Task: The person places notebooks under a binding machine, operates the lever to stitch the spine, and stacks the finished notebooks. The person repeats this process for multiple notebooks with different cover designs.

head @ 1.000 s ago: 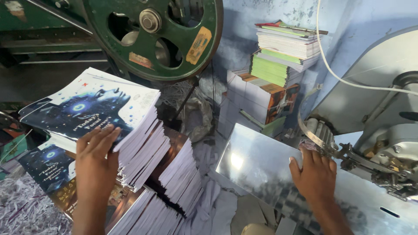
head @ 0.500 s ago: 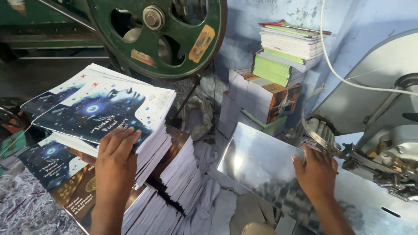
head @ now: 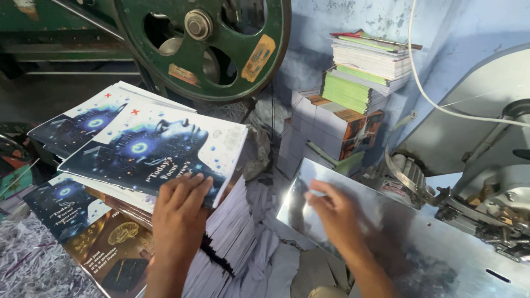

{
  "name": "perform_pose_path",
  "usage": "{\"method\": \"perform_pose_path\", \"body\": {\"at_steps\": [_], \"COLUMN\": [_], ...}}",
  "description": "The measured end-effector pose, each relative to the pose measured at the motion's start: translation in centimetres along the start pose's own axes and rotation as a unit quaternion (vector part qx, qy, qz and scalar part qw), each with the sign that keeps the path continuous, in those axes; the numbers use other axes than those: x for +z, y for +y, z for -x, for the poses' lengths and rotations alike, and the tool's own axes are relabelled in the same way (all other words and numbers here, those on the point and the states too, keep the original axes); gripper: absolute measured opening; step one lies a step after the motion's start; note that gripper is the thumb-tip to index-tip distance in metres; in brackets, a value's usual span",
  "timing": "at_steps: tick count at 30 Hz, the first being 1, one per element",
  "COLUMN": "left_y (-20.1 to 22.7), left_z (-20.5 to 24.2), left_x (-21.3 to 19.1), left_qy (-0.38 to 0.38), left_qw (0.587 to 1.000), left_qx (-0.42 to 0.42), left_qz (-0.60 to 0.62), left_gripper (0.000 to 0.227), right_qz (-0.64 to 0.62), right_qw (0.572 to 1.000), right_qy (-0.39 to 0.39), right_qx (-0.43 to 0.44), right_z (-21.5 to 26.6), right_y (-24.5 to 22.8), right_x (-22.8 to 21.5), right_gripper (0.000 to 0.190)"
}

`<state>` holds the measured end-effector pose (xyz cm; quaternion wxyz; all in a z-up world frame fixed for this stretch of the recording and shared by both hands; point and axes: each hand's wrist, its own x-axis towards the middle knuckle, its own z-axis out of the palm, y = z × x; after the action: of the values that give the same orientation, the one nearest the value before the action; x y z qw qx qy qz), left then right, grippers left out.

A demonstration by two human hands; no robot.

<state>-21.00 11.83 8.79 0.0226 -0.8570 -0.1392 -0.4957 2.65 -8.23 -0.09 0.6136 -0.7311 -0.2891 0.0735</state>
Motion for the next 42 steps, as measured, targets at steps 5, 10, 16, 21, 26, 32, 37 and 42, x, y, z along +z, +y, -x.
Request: {"method": "perform_pose_path", "body": {"at_steps": [5,10,16,21,26,32,37,42], "left_y": [1.0,1.3,1.5,1.8,1.9,1.8,2.0,1.8], "left_z": [0.4,0.5,0.8,1.4,2.2,2.9,3.8,4.5], "left_x": [0.3,0.1,0.1,0.7,1.0,1.1,1.2,1.3], "left_qy": [0.006,0.011,0.016,0.019,0.016,-0.001,-0.026,0.000], "left_qw": [1.000,1.000,1.000,0.999,0.999,0.999,0.998,0.997], "left_qx": [-0.001,0.001,0.005,0.006,0.005,-0.017,-0.037,-0.071], "left_qz": [0.003,0.019,0.015,0.031,0.034,0.048,0.046,0.008], "left_gripper": [0.046,0.045,0.048,0.045,0.042,0.052,0.057,0.049], "right_qz": [-0.264,-0.344,-0.403,-0.428,-0.443,-0.437,-0.454,-0.476], "right_qw": [0.941,0.893,0.860,0.844,0.838,0.850,0.848,0.844], "right_qy": [-0.171,-0.214,-0.239,-0.242,-0.218,-0.163,-0.139,-0.132], "right_qx": [0.127,0.198,0.202,0.214,0.231,0.245,0.235,0.209], "right_z": [0.3,0.5,0.4,1.1,1.1,1.5,1.6,1.6], "right_y": [-2.9,-6.2,-8.3,-8.9,-9.4,-8.2,-6.0,-3.8], "right_x": [5.3,9.0,11.6,12.5,12.8,12.2,9.6,5.0], "right_gripper": [0.065,0.067,0.055,0.041,0.038,0.046,0.051,0.052]}}
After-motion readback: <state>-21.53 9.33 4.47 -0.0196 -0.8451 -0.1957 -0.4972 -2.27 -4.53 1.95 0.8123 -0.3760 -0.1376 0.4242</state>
